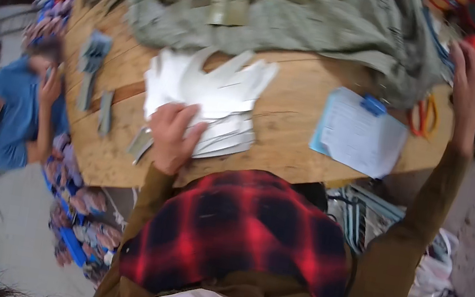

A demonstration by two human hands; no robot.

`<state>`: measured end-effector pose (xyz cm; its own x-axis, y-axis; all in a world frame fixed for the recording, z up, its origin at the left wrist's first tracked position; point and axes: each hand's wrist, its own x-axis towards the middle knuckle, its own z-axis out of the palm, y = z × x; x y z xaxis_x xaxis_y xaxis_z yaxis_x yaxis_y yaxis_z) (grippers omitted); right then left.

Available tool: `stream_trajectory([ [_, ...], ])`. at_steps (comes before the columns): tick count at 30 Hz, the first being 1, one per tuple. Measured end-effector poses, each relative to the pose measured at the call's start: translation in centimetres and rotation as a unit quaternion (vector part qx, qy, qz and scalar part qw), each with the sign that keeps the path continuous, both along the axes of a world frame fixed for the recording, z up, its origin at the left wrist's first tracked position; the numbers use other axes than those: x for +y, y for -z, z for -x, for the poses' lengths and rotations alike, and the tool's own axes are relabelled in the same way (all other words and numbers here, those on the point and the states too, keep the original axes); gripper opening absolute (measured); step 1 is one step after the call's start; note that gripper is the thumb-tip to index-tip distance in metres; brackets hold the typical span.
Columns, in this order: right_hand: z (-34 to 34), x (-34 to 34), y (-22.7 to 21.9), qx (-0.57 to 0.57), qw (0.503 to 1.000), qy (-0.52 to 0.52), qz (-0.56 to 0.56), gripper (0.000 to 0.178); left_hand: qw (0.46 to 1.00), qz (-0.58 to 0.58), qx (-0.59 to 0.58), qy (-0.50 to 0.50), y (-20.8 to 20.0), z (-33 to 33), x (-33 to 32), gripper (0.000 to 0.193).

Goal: The person assembles sandals by inserting a beige sole piece into a blue upper part. They repeatedly pick up a sole, align it with the upper, and press it into place, then place the assembled unit on a growing stack on the table.

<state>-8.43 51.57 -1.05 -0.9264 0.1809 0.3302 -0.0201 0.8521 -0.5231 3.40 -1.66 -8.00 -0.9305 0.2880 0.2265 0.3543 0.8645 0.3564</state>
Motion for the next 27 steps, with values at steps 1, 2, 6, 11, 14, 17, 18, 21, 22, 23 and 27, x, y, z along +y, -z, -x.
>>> stream_trajectory([
  [1,-2.1,-5.1,-1.6,-0.021,0.994,-0.055,0.091,0.026,0.999,-0.022,0.024,-0.001,0.4,0.4,0.6,0.032],
  [2,-4.0,-10.3,-2.0,-0.058,0.974,-0.091,0.197,0.021,0.999,-0.029,0.03,-0.008,0.6,0.6,1.0,0.032],
  [6,-6.3,-25.7,1.7,-0.005,0.928,-0.345,0.138,0.021,0.996,-0.075,0.043,-0.011,0.4,0.5,2.4,0.033],
  [11,-5.5,-34.9,5.9,-0.058,0.932,-0.356,0.048,0.022,0.945,-0.317,-0.044,0.067,-1.8,-1.9,0.8,0.031],
  [14,-5.6,-36.0,7.4,-0.053,0.938,-0.343,-0.014,0.023,0.937,-0.338,-0.009,0.085,-1.2,-3.7,-0.8,0.026],
  [17,-6.0,-35.3,8.0,-0.059,0.941,-0.332,0.031,0.019,0.927,-0.372,-0.008,0.044,-0.6,-4.5,-2.2,0.022],
  [18,-6.1,-35.5,7.8,-0.057,0.943,-0.328,0.018,0.018,0.925,-0.379,-0.01,0.029,-0.4,-4.6,-2.6,0.021],
  [21,-6.4,-35.7,7.2,-0.033,0.949,-0.313,-0.003,0.016,0.913,-0.407,-0.029,0.024,-0.3,-4.0,-2.8,0.018],
  [22,-6.4,-35.6,7.2,-0.015,0.952,-0.306,0.0,0.016,0.881,-0.462,-0.101,-0.011,-0.7,-3.9,-2.7,0.019],
  [23,-6.5,-35.5,7.2,0.004,0.954,-0.299,0.003,0.017,0.841,-0.511,-0.172,-0.044,-1.2,-4.1,-2.4,0.021],
  [27,-7.9,-36.5,1.4,0.111,0.944,-0.309,-0.038,0.024,0.626,-0.716,-0.306,-0.049,-3.6,-1.6,-0.7,0.037],
])
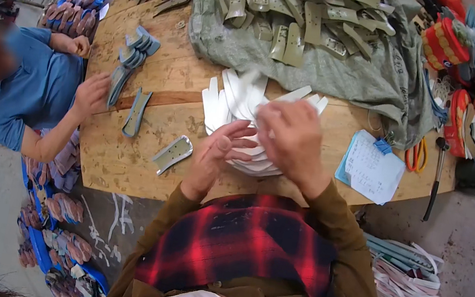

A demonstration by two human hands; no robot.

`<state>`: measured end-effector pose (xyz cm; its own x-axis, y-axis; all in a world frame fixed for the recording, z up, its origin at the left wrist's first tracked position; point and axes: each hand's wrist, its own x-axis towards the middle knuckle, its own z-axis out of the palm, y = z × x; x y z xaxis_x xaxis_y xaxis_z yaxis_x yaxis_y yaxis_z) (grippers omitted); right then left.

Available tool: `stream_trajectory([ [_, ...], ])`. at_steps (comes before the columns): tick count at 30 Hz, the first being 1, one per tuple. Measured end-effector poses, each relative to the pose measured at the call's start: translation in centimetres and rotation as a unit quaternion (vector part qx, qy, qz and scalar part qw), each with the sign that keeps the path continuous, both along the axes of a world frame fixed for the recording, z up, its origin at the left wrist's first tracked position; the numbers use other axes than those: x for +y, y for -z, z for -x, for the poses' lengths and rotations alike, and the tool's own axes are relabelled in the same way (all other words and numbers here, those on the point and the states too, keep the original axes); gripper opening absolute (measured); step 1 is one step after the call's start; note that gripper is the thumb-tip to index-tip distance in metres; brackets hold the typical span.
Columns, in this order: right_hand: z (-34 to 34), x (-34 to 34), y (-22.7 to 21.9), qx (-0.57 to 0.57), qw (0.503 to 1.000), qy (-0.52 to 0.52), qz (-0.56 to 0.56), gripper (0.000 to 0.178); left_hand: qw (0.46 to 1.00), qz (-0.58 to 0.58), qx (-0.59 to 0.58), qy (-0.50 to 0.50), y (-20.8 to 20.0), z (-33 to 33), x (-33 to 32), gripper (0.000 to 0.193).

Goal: The person assembles sandals by inserting a beige sole piece into a blue upper part. They repeatedly pick up a sole, align it with the upper, and press it into place, then place the assembled unit on a growing stack on the table.

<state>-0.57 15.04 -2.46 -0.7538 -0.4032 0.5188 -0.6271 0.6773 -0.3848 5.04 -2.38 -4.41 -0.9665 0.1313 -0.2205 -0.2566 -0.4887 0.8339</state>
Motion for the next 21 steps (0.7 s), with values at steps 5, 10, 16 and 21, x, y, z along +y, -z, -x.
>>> stream_trajectory([
  [5,2.8,0.7,-0.6,-0.082,0.986,-0.097,0.106,0.034,0.996,-0.064,-0.056,0.011,-0.8,3.2,-0.1,0.037],
  [10,15.9,5.0,3.4,0.145,0.978,-0.032,-0.145,0.032,0.998,-0.002,-0.061,0.022,-1.2,4.4,0.0,0.035],
  [16,19.9,6.7,4.8,0.193,0.912,-0.091,-0.35,0.01,0.993,-0.068,-0.079,-0.051,-0.4,3.9,-2.2,0.033],
  [21,19.0,10.5,4.0,0.157,0.956,-0.087,-0.233,0.017,0.992,-0.09,-0.074,-0.038,-1.6,3.7,-2.3,0.031],
])
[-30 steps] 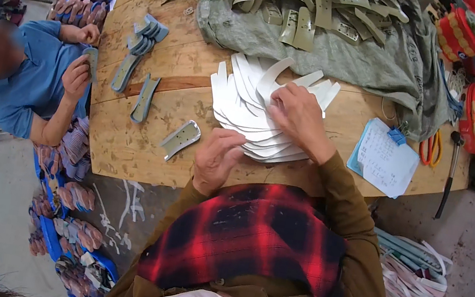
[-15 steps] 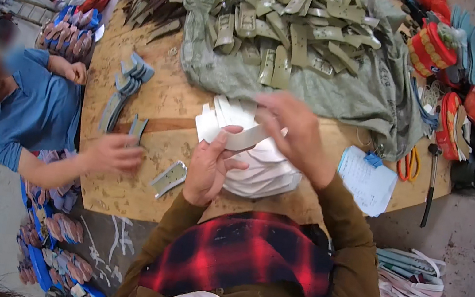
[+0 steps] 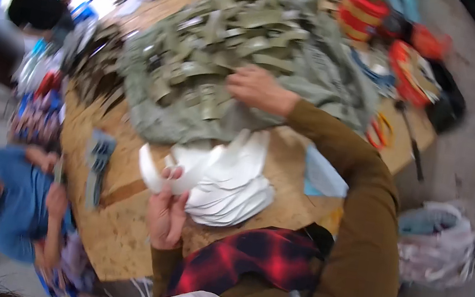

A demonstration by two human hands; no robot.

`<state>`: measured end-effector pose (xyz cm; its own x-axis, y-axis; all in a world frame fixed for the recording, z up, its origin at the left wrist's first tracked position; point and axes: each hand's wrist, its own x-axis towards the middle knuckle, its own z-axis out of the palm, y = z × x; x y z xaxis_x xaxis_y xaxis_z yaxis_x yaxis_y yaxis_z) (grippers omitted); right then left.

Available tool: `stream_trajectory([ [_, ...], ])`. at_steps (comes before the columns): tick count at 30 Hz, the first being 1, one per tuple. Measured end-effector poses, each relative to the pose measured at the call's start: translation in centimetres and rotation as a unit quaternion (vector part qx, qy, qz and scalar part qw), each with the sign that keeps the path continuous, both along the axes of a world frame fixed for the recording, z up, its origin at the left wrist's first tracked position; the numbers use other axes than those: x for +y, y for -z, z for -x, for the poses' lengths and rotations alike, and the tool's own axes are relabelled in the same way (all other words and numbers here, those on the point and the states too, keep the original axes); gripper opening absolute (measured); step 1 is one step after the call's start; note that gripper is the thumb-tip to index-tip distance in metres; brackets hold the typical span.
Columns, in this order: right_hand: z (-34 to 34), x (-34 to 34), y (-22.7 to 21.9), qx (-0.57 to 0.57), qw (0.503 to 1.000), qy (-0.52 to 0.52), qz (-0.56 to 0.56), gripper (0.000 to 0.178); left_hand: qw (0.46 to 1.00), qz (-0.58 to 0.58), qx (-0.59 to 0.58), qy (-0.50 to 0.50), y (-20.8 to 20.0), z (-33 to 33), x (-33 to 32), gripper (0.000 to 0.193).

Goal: The person assembles sandals by inserting a beige sole piece into a blue upper part. They repeatedly pick up a sole, align it with the upper, and press it into place, then place the assembled unit on a growing stack on the table.

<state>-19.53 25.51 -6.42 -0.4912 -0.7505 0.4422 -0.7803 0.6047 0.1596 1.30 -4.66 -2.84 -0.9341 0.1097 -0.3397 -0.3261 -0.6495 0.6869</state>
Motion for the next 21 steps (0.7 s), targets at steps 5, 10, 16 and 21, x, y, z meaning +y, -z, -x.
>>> stream_trajectory([
  [5,-6.4,-0.7,-0.8,-0.128,0.917,0.172,0.338,0.017,0.994,-0.106,0.013,-0.014,-0.4,1.2,0.6,0.036],
  [10,-9.0,0.4,4.6,-0.201,0.901,0.233,0.306,0.021,0.962,-0.271,-0.026,-0.029,-0.7,1.0,0.4,0.04],
  [16,-11.8,-2.8,-2.6,-0.4,0.667,0.115,0.618,0.03,0.959,-0.281,-0.025,-0.011,-1.0,0.2,1.9,0.042],
  [21,-15.8,-7.8,-7.2,-0.537,0.608,0.046,0.583,0.032,0.963,-0.267,-0.037,-0.004,-0.7,0.0,2.9,0.044],
])
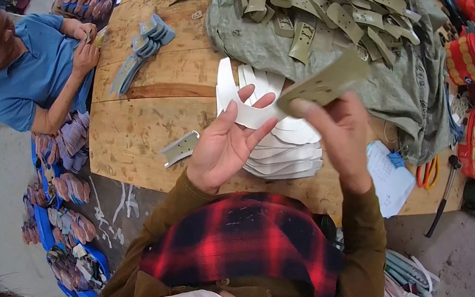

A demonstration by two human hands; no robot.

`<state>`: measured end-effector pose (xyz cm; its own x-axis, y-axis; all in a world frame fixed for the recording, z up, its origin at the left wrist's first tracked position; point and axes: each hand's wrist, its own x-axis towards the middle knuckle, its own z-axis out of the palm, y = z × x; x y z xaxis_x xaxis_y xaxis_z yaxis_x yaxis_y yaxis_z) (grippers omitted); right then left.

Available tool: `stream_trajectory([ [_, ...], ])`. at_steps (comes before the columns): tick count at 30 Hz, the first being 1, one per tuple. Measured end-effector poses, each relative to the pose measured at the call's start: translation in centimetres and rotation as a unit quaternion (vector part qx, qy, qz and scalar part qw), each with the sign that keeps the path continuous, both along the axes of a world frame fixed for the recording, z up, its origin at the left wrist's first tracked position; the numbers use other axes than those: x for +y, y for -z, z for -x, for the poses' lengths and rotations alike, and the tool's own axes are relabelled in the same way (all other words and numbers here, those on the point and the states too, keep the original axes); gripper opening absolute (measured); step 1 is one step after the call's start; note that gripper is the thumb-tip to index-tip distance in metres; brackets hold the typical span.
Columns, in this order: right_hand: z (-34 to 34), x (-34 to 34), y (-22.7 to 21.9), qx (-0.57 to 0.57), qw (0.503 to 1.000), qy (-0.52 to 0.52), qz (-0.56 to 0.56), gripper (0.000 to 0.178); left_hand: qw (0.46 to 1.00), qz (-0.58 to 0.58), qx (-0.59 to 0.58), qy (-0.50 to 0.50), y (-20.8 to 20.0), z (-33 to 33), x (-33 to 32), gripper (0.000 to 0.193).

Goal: The person assembles sandals by inserting a beige sole piece into a blue upper part. They repeatedly pick up a sole, align it with the upper, and press it into place, then place the assembled unit on a growing stack on the table.

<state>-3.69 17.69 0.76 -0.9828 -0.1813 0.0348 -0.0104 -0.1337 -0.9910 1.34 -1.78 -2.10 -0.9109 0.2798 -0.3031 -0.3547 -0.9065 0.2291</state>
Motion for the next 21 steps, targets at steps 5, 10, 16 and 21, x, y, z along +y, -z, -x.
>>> stream_trajectory([
  [5,-0.4,-2.2,0.5,0.132,0.966,-0.109,-0.192,0.025,1.0,-0.022,-0.011,0.002,0.4,-0.4,-0.2,0.045],
  [10,-0.6,-3.1,1.1,0.107,0.972,-0.123,-0.171,0.024,1.0,0.0,-0.016,0.001,0.7,-0.6,-0.3,0.046],
  [16,-0.7,-2.3,1.0,0.005,0.983,-0.133,-0.123,0.029,1.0,0.018,-0.012,0.01,0.6,-0.5,-0.3,0.047],
  [21,-0.6,-2.9,1.3,0.058,0.986,-0.097,-0.121,0.03,0.999,0.029,-0.009,0.01,0.8,-0.3,-0.2,0.047],
])
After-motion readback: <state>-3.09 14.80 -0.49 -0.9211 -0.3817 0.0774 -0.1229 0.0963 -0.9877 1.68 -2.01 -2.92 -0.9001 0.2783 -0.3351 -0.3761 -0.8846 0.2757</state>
